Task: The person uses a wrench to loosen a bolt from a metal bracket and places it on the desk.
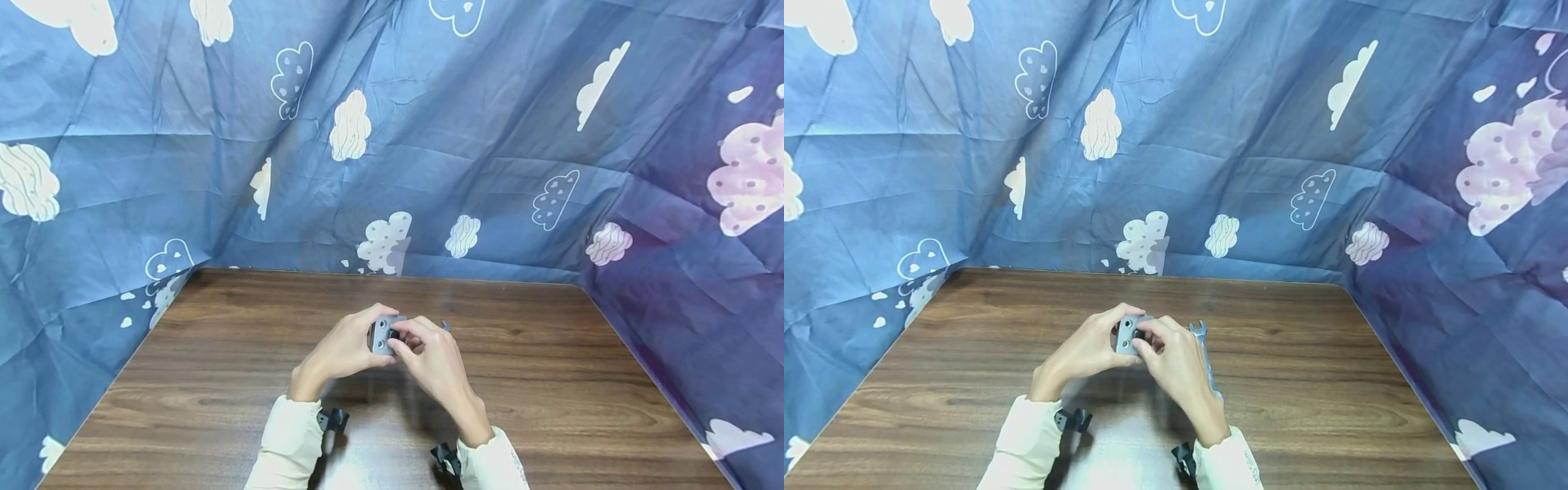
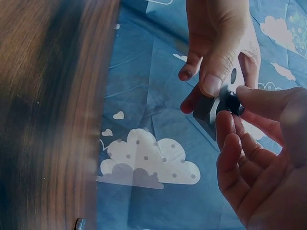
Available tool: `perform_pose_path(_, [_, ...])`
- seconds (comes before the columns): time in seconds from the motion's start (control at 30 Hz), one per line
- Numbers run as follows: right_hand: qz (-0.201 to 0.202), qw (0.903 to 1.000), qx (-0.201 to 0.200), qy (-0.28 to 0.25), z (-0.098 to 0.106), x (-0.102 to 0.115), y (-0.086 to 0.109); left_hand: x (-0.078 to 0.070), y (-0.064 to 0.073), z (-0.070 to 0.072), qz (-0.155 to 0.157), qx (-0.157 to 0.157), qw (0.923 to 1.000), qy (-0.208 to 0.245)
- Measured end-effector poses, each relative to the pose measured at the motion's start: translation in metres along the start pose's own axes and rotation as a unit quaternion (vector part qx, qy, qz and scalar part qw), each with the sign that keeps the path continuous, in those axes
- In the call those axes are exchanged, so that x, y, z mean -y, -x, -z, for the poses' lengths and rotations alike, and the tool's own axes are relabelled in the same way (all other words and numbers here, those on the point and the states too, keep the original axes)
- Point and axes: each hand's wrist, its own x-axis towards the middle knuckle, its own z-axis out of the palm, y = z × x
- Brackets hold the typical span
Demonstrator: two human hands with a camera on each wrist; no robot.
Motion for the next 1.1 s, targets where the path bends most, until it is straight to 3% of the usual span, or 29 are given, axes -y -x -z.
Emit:
perform_pose_path(0.3, [0.021, 0.9998, 0.002, -0.005, 0.0006, -0.0012, 0.0003, -0.0011, -0.0002, 0.0010, 0.001, -0.004, 1.0000, -0.006])
perform_pose_path(0.73, [-0.010, 0.9999, -0.014, 0.000, -0.0017, 0.0008, -0.0010, -0.0027, 0.0001, 0.0012, -0.003, -0.008, 0.9999, -0.006])
perform_pose_path(1.1, [0.014, 0.9997, -0.015, 0.010, -0.0030, -0.0031, -0.0010, -0.0030, -0.0001, 0.0011, 0.006, -0.001, 1.0000, -0.003])
